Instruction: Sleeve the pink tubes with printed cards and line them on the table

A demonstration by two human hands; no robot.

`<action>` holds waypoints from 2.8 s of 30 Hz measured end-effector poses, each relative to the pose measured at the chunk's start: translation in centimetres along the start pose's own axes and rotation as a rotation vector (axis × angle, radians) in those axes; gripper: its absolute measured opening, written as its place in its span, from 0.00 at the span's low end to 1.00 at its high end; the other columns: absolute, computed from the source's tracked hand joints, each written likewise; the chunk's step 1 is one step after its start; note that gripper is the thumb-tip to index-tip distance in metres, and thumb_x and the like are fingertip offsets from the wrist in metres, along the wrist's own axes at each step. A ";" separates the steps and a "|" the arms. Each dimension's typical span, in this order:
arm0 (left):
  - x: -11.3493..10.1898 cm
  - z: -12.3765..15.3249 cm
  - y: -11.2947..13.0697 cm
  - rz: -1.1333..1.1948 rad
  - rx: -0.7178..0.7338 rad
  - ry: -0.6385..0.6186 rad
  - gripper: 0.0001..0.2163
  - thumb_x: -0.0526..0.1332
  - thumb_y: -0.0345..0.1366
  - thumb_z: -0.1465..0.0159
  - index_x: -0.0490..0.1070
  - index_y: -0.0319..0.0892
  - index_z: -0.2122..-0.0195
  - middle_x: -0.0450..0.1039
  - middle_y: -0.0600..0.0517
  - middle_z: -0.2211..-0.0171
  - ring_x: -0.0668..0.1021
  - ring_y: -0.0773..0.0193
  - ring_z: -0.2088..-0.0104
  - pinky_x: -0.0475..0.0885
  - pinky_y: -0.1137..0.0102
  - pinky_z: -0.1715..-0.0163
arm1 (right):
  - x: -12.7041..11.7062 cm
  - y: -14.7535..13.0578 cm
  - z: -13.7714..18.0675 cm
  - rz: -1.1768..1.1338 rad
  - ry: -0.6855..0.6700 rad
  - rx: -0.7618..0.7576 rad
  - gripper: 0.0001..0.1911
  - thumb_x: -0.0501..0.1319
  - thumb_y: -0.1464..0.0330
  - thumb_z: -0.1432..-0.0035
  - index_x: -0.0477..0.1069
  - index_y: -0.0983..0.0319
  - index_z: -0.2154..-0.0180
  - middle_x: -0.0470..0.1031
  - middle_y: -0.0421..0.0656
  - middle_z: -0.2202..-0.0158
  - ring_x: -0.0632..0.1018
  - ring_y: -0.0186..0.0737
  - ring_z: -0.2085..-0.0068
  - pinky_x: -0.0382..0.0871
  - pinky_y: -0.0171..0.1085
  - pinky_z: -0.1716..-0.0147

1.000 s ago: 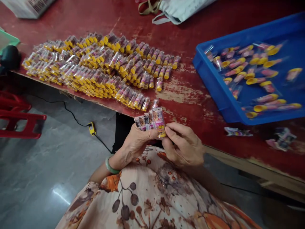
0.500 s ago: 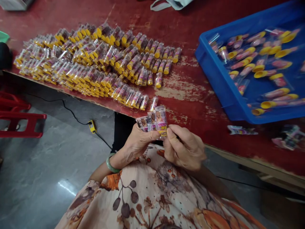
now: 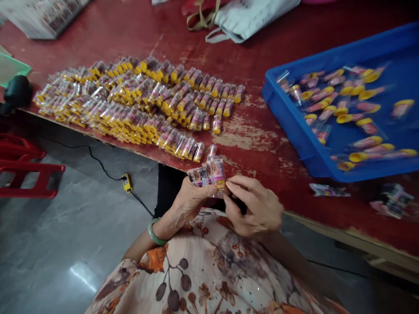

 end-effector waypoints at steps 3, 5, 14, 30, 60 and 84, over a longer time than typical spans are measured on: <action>-0.1 -0.5 0.5 -0.100 0.003 -0.020 0.17 0.76 0.37 0.59 0.77 0.37 0.70 0.77 0.52 0.75 0.76 0.66 0.75 0.72 0.70 0.69 | -0.2 1.0 -1.1 -0.341 -0.059 0.338 0.14 0.64 0.70 0.46 0.71 0.59 0.56 0.76 0.44 0.62 0.76 0.34 0.71 0.74 0.35 0.73; -0.1 -0.8 0.7 -0.165 0.006 -0.048 0.17 0.76 0.36 0.60 0.77 0.36 0.70 0.77 0.52 0.75 0.76 0.65 0.74 0.72 0.70 0.68 | 0.1 1.6 -1.8 -0.477 -0.040 0.520 0.16 0.66 0.67 0.47 0.71 0.61 0.56 0.77 0.44 0.64 0.76 0.35 0.70 0.74 0.35 0.73; -0.7 -2.1 1.4 -0.125 -0.028 -0.151 0.20 0.74 0.46 0.57 0.77 0.36 0.68 0.78 0.49 0.74 0.78 0.62 0.75 0.75 0.67 0.70 | 3.0 2.4 -4.5 -0.689 -0.016 0.767 0.19 0.70 0.67 0.57 0.72 0.62 0.61 0.78 0.41 0.69 0.78 0.36 0.69 0.75 0.36 0.70; -1.1 -1.9 2.4 0.072 -0.086 -0.017 0.14 0.72 0.37 0.50 0.77 0.36 0.64 0.78 0.51 0.72 0.78 0.66 0.75 0.76 0.71 0.73 | 1.6 0.5 -3.9 -0.239 -0.060 0.210 0.18 0.68 0.72 0.50 0.72 0.59 0.55 0.73 0.45 0.59 0.74 0.34 0.69 0.73 0.35 0.72; -0.2 -0.7 1.3 0.146 -0.057 0.006 0.14 0.74 0.33 0.54 0.77 0.36 0.66 0.78 0.51 0.70 0.77 0.68 0.72 0.75 0.72 0.70 | 2.0 -0.4 0.2 0.397 -0.006 -0.445 0.17 0.64 0.76 0.47 0.70 0.67 0.53 0.77 0.52 0.60 0.77 0.43 0.63 0.74 0.39 0.68; -2.2 -6.7 3.2 -0.008 0.167 -0.010 0.18 0.74 0.38 0.54 0.76 0.35 0.64 0.79 0.48 0.69 0.79 0.64 0.72 0.76 0.71 0.71 | 6.7 4.8 -9.4 -0.590 -0.150 0.768 0.23 0.71 0.65 0.63 0.70 0.66 0.62 0.75 0.41 0.73 0.75 0.35 0.74 0.69 0.33 0.75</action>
Point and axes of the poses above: each hand's wrist, its own z-axis away from the middle knuckle, its own x-axis out of the palm, y = z × x, the point moved 2 cm from there along -z, towards the middle knuckle
